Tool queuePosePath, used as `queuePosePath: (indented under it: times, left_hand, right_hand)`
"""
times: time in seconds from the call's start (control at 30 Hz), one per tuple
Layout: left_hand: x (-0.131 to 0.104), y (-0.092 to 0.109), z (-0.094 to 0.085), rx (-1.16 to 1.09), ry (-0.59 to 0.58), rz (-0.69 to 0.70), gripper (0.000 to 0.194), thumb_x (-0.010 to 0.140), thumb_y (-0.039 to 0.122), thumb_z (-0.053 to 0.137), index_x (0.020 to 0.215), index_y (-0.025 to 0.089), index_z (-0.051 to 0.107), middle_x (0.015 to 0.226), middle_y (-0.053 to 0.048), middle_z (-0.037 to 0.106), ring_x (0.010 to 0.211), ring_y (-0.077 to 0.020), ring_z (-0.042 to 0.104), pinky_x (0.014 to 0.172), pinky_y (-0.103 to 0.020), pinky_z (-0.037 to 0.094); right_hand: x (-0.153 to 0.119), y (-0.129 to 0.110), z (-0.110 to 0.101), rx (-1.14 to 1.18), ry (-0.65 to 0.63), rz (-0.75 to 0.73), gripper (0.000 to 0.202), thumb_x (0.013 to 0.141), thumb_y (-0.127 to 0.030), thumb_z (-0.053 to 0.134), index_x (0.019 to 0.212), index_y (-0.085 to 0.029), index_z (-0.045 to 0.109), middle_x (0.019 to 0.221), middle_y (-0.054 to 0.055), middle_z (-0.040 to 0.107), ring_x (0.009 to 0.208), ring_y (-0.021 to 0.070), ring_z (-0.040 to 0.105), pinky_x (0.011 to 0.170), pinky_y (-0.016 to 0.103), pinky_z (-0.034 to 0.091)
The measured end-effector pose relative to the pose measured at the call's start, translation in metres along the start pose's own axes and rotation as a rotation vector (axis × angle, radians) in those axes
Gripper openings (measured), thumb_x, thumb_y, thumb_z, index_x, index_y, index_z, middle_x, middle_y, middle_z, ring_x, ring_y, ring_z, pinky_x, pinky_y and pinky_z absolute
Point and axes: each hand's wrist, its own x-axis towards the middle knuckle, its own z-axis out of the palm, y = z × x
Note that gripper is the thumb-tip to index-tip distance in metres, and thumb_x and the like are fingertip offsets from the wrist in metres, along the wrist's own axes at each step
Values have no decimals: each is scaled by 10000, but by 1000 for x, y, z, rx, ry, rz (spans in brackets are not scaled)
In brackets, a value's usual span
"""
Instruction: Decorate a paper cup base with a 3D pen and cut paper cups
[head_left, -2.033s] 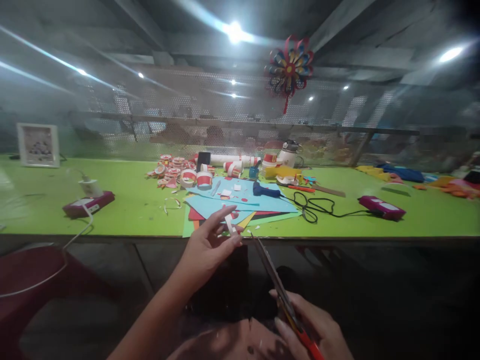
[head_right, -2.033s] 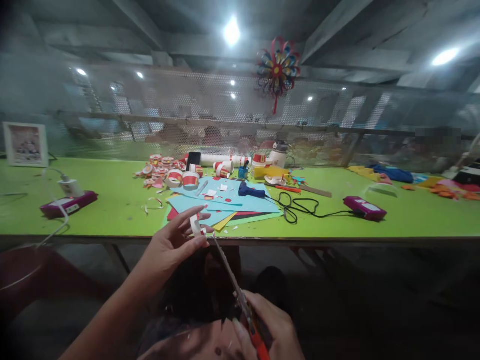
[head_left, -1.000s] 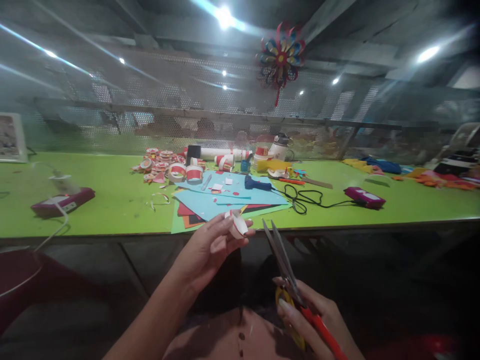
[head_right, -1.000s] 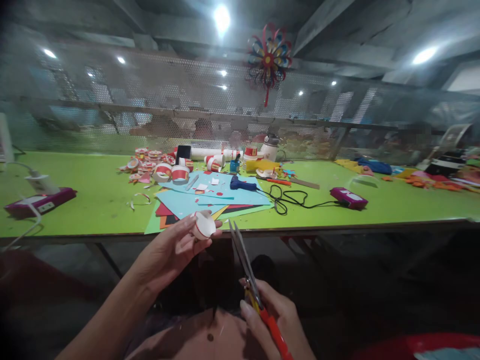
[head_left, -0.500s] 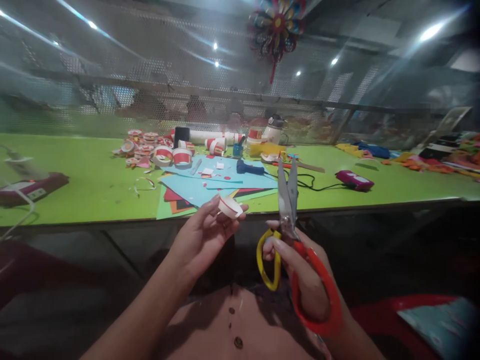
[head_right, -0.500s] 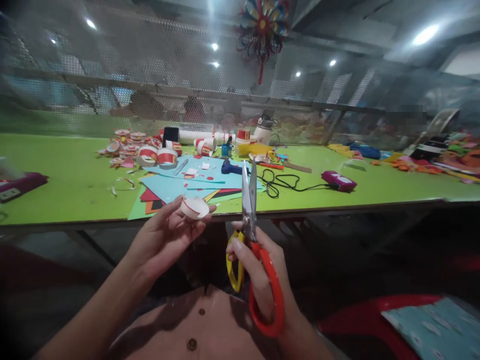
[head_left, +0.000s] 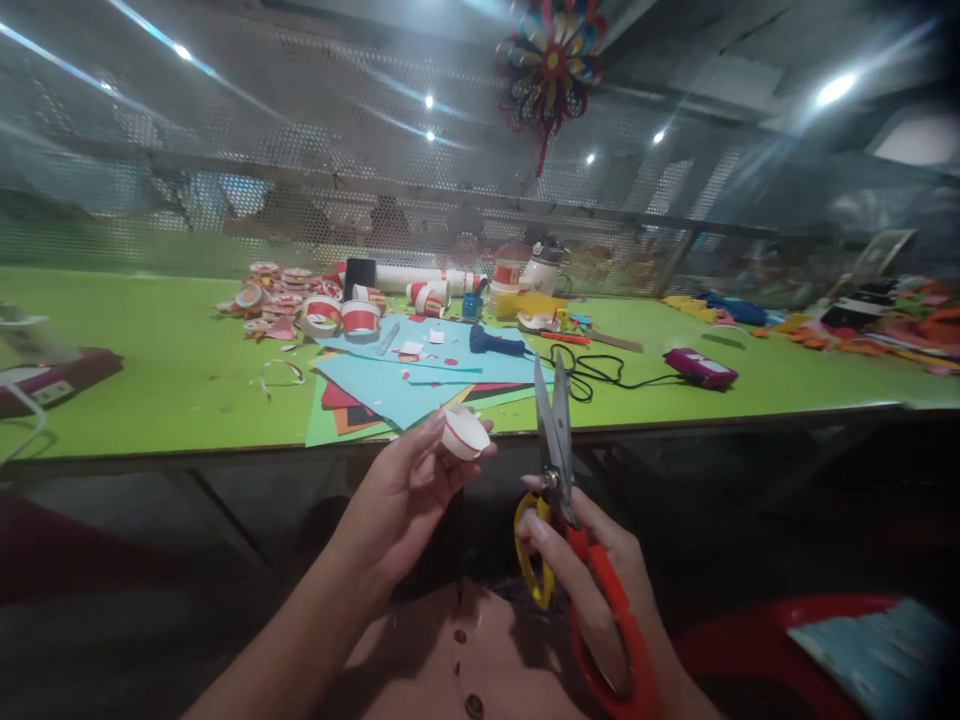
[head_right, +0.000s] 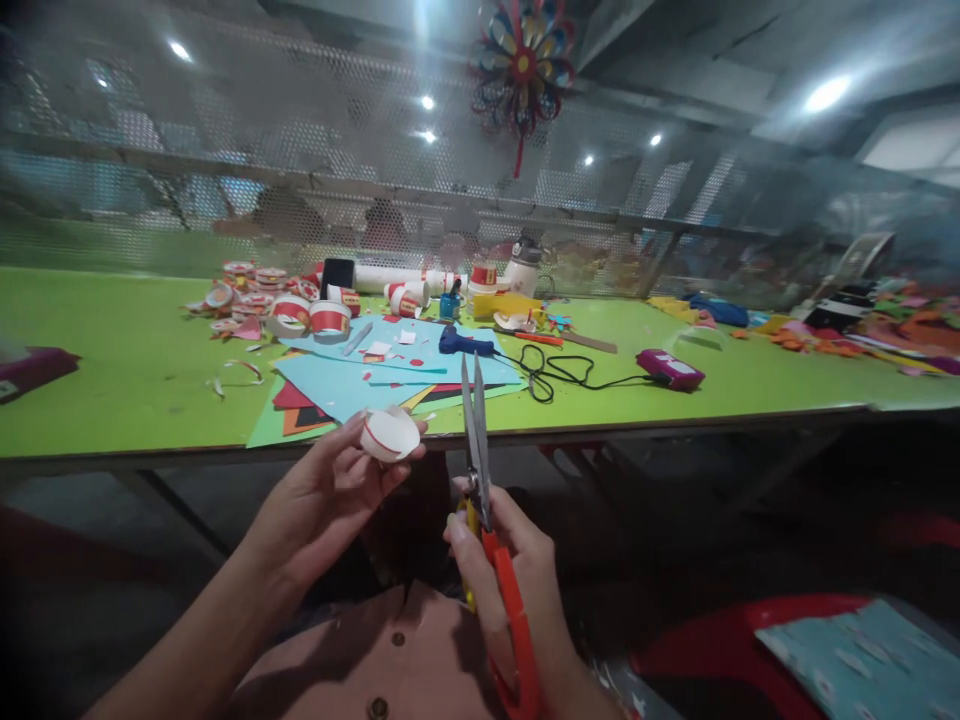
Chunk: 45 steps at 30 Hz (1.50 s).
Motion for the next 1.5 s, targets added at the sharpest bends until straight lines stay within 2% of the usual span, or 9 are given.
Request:
queuePosePath:
  times: [0.17, 0.27, 0.4, 0.6, 0.93, 1.13, 1.23, 1.37, 1.5]
  left_hand:
    - [-7, -5, 4, 97, -194, 70, 272, 823, 246, 707, 1061, 116, 681, 1045, -88, 700, 942, -226, 697, 733, -226, 583]
    - [-8, -6, 4, 109, -244, 73, 307, 819, 193, 706, 1117, 133, 665, 1133, -94, 681, 1037, -232, 664, 809, -241, 576]
    - [-5, -5, 5, 158, -233, 72, 360, 779, 180, 753, 1129, 159, 672, 1144, -79, 687, 1049, -198, 658, 873, -220, 540]
    - [-1, -7, 11, 301, -226, 146, 436, 705, 165, 819, 1114, 237, 690, 1122, -24, 710, 977, -159, 686, 827, -190, 537]
    - [-6, -4, 5, 524, -303, 296, 487, 745, 141, 775, 1203, 203, 619, 1119, -54, 713, 1007, -176, 684, 897, -247, 545]
    - [-7, -1, 5, 591, -419, 471, 466, 785, 106, 728, 1214, 245, 607, 1352, -69, 569, 1235, -225, 568, 1032, -305, 484]
    - [-10, -4, -2, 597, -448, 549, 500, 781, 52, 713, 1218, 269, 607, 1429, -61, 489, 1335, -240, 467, 1069, -306, 453]
    - [-14, -13, -15, 543, -442, 521, 540, 785, 29, 701, 1249, 276, 575, 1356, -81, 561, 1225, -261, 578, 1033, -369, 494]
    - [-14, -17, -28, 582, -403, 513, 583, 787, 52, 713, 1297, 279, 546, 1341, -77, 586, 1241, -252, 564, 1056, -344, 472]
  right_hand:
    - [2, 0, 1, 9, 63, -38, 376, 849, -422, 635, 1125, -168, 617, 826, 29, 667, 727, 153, 608, 664, 235, 490]
    - [2, -1, 0, 59, 73, -23, 379, 849, -431, 640, 1128, -177, 605, 825, 19, 654, 728, 143, 594, 663, 231, 485]
    - [-1, -4, -2, 156, 90, 40, 370, 854, -444, 638, 1128, -200, 584, 773, -3, 629, 700, 135, 568, 628, 235, 475]
    - [-5, -6, -5, 242, 58, 55, 317, 865, -408, 644, 1091, -191, 590, 766, -9, 616, 693, 125, 560, 629, 244, 464]
    - [23, -18, -2, 645, -46, 79, 234, 851, -300, 668, 1047, -174, 642, 755, 10, 666, 684, 118, 605, 717, 247, 502]
    - [33, -22, 2, 699, -107, 196, 224, 818, -345, 703, 922, -148, 684, 715, 26, 688, 618, 98, 633, 524, 140, 471]
    - [35, -21, 9, 736, -139, 213, 225, 832, -375, 686, 911, -164, 694, 711, 8, 676, 632, 94, 628, 593, 160, 515]
    - [32, -22, 25, 788, -186, 233, 158, 830, -311, 696, 928, -189, 714, 803, 10, 693, 733, 112, 647, 675, 192, 531]
    - [27, -19, 37, 740, -196, 267, 149, 829, -314, 693, 892, -185, 734, 808, 24, 712, 775, 156, 664, 781, 283, 537]
